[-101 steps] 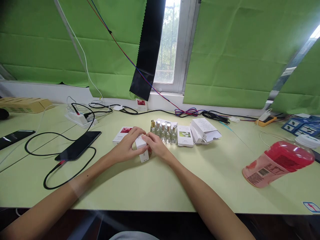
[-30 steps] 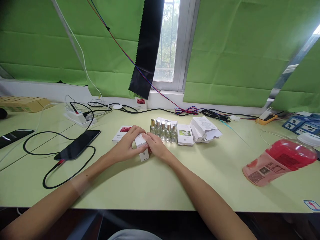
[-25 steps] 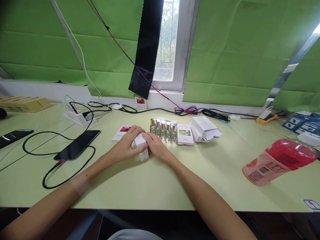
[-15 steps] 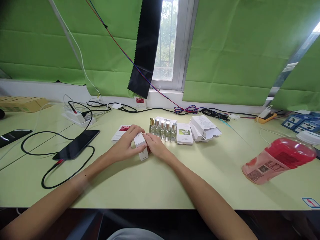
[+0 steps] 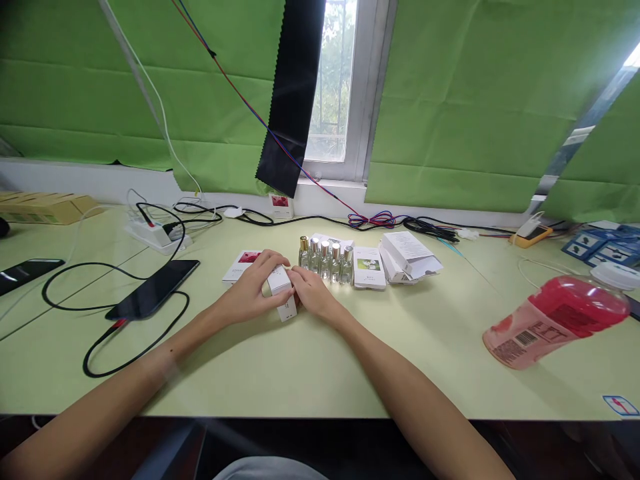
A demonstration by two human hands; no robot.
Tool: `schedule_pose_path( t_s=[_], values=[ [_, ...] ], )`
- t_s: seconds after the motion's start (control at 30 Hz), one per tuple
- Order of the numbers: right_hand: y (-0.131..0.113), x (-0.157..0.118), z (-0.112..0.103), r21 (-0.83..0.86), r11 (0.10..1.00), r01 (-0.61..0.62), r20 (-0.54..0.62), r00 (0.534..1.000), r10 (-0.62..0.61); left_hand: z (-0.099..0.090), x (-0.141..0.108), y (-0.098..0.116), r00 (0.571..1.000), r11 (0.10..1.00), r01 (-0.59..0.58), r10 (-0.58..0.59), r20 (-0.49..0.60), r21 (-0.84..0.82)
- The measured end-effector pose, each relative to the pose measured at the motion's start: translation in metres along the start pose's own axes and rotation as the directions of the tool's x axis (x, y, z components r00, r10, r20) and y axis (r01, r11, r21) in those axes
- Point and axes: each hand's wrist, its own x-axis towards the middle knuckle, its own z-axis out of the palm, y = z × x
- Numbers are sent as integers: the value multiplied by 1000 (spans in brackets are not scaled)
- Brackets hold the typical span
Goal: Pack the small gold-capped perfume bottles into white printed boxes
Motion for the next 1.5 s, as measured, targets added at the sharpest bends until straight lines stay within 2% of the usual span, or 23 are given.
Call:
schedule_pose_path(
  t_s=[1.13,1.5],
  values=[
    [-1,-2,2,-65,996,55,-51,997,-58,1,1,0,1000,1000,6,-6,-15,-6],
    [-3,-2,2,-90,995,38,-49,998,-42,1,1,0,1000,1000,10,-10,-15,-17]
  ],
)
